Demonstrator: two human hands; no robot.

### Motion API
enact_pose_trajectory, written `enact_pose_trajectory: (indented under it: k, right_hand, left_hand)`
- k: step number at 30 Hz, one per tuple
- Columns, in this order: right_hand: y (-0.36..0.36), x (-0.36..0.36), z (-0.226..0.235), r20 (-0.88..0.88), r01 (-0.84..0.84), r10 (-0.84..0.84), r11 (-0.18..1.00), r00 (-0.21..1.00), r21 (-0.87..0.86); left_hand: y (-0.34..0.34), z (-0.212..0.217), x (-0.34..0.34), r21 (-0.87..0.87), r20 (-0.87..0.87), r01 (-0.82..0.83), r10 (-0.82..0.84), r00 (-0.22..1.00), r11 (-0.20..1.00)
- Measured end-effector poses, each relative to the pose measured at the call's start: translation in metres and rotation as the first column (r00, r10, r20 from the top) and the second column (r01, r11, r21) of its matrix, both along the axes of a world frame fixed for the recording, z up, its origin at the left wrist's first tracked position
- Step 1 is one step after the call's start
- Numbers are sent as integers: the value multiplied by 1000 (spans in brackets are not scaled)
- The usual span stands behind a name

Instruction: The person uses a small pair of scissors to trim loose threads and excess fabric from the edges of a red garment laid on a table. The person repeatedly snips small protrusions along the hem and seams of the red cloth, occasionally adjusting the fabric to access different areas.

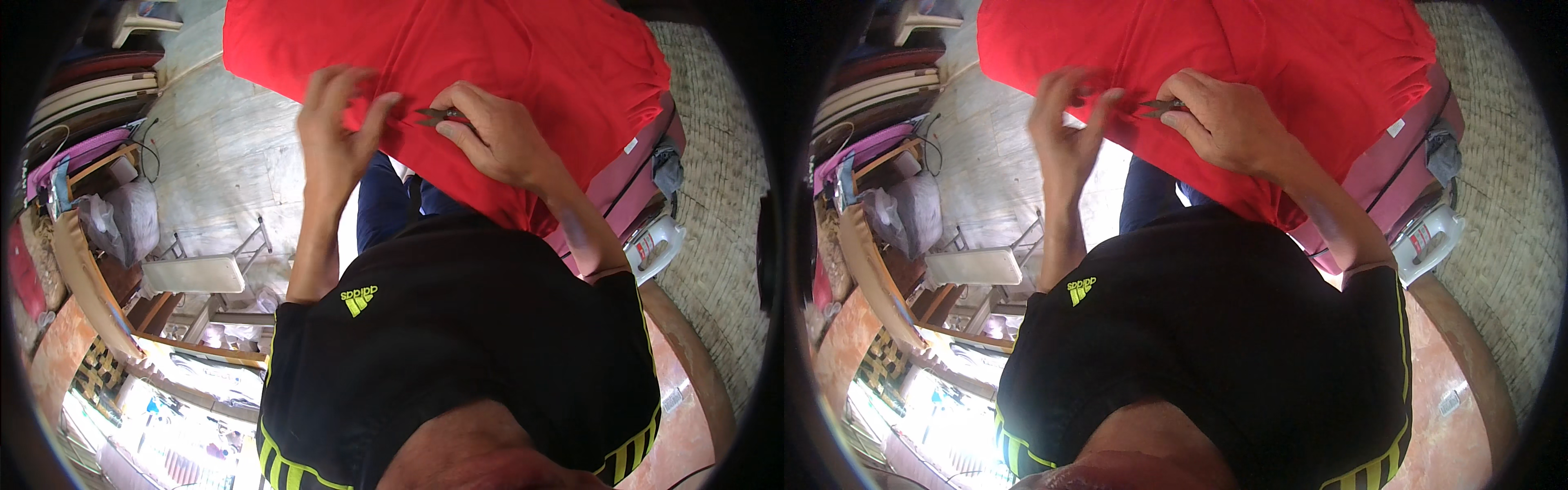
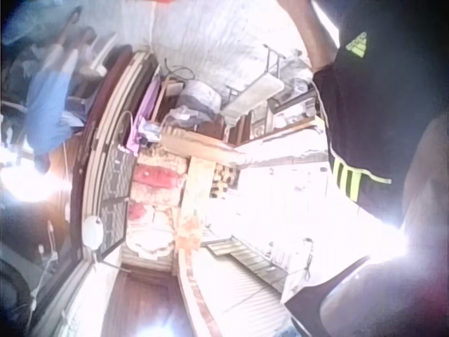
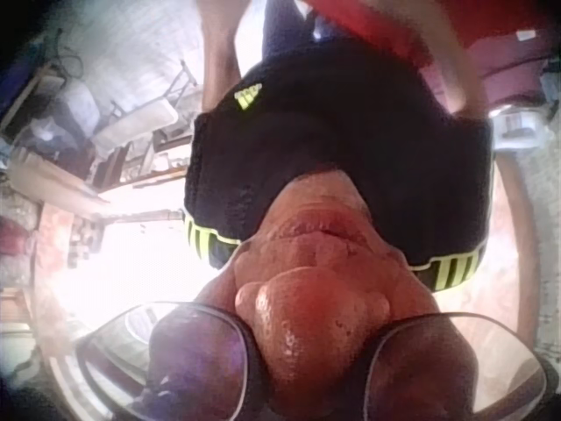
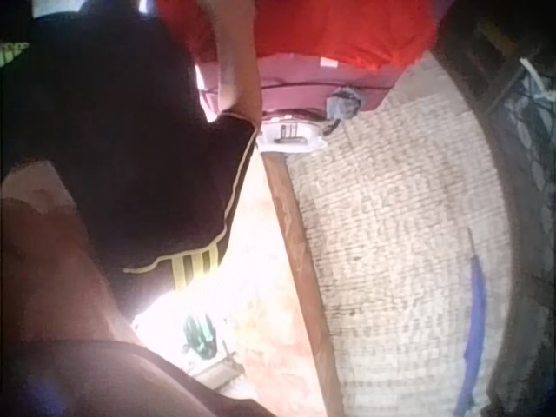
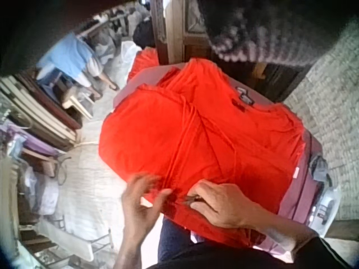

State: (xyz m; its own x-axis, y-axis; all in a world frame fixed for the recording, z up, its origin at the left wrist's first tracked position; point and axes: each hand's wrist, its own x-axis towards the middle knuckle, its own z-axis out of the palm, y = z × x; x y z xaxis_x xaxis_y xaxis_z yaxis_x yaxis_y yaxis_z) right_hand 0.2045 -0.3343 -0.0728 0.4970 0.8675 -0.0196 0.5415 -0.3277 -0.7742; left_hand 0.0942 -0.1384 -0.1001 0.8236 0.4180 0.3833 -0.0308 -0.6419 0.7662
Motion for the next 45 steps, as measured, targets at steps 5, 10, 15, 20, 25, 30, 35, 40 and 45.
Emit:
enact_pose_trajectory:
  k: [5, 10, 15, 20, 25, 30, 35, 40, 45]
  right_hand:
    - [0, 0, -3, -4, 48, -48, 999, 999, 6]
    - [-4, 0, -5, -42, 76, -75, 996, 996, 35]
    - [-2, 6, -5, -135, 70, -64, 996, 989, 45]
    - [2, 12, -1, -151, 66, -59, 997, 987, 38]
    - [-17, 18, -5, -85, 116, -110, 991, 990, 70]
    - [-15, 16, -11, -104, 153, -148, 987, 984, 48]
    - [-23, 5, -5, -159, 230, -221, 972, 962, 39]
    - [-26, 23, -16, -105, 170, -157, 978, 982, 122]
    - [-18, 23, -29, -137, 181, -151, 953, 979, 241]
  left_hand:
    - [-2, -27, 12, -100, -19, 5, -7, 1000, 995]
    - [90, -57, -38, 2, 109, -356, 354, 929, 934]
    - [78, -4, -46, 378, -52, -326, 372, 927, 866]
    - [20, -18, -3, 60, -1, 62, -62, 998, 996]
    - [53, -35, -10, 45, 1, -287, 288, 958, 957]
    - [21, -27, 2, 177, 67, -38, 27, 997, 983]
    - [61, -56, -40, 137, -25, -284, 290, 957, 949]
    - [34, -22, -13, 148, 122, -162, 145, 982, 976]
    - [27, -36, 2, 246, 79, -24, 4, 997, 969]
